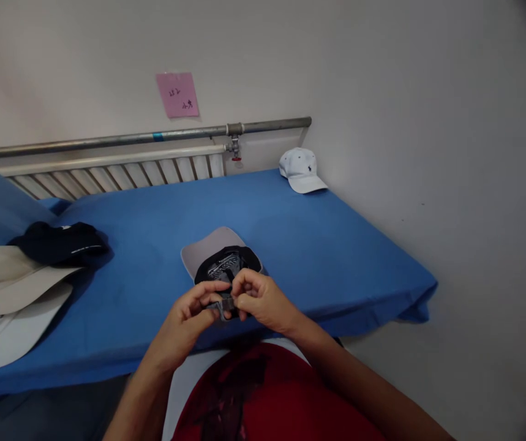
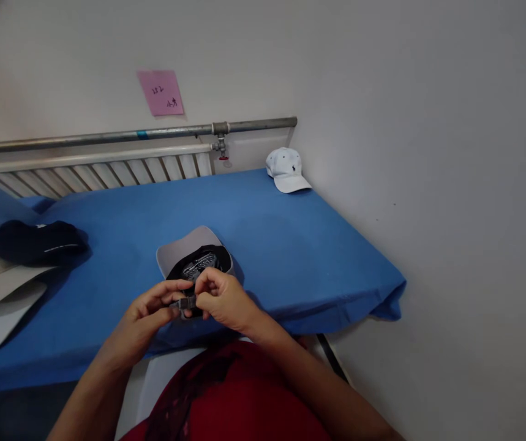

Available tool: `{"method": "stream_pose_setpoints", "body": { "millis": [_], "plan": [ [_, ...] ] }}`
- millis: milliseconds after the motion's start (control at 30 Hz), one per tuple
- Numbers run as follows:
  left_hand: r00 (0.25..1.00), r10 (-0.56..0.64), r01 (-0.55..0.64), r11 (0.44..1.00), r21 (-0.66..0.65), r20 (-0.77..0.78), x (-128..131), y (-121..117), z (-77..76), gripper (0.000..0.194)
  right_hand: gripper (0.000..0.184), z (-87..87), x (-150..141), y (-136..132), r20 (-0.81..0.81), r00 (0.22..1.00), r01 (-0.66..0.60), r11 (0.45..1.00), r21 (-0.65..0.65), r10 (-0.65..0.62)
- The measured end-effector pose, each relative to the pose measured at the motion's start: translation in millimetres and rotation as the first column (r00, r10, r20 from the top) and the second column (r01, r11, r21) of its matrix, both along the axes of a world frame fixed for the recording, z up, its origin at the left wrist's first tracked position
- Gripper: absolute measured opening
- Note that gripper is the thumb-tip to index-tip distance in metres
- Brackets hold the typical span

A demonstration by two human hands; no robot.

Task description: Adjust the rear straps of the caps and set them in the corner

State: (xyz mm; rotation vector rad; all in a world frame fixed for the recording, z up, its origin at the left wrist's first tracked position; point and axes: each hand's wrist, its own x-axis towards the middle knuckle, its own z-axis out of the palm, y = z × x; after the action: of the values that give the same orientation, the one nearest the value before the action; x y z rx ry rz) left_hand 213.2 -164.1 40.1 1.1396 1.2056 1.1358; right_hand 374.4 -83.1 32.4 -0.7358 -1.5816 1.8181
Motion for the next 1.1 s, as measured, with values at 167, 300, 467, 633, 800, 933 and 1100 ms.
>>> {"method": "stream_pose_setpoints", "body": {
  "millis": [167,300,467,633,800,933,1100],
  "plan": [
    [0.995,0.041,-0.046,0.998,-0.047,-0.095,5,1,6.3,0.032,0.006,4.1,4,-8,0.128,0.991,-0.001,0.974,0.225,-0.028],
    [0.982,0.056,-0.065,0.997,-0.047,-0.180,9,0,12.1,0.033,0.005,7.0,8,-7,0.228,0.974,-0.076,0.948,0.309,0.004],
    [0.987,0.036,-0.045,0.998,-0.054,-0.159,5,0,9.6,0.035,0.006,4.8,11,-3,0.197,0.980,-0.088,0.948,0.306,0.027],
    [0.977,-0.001,-0.008,0.999,-0.040,-0.213,1,2,7.0,0.036,0.010,12.6,12,-1,0.293,0.955,-0.168,0.904,0.394,0.050],
    [0.955,-0.023,0.021,1.000,-0.011,-0.295,2,3,8.8,0.036,0.004,18.1,9,0,0.368,0.927,-0.222,0.893,0.391,0.070],
    [0.966,0.005,-0.011,1.000,-0.022,-0.257,0,3,7.8,0.036,0.006,8.9,5,1,0.327,0.945,-0.178,0.885,0.431,0.032],
    [0.992,0.022,-0.031,0.997,-0.075,-0.126,-5,4,3.7,0.035,0.007,-5.3,5,3,0.273,0.956,-0.163,0.969,0.184,0.109]
  ]
}}
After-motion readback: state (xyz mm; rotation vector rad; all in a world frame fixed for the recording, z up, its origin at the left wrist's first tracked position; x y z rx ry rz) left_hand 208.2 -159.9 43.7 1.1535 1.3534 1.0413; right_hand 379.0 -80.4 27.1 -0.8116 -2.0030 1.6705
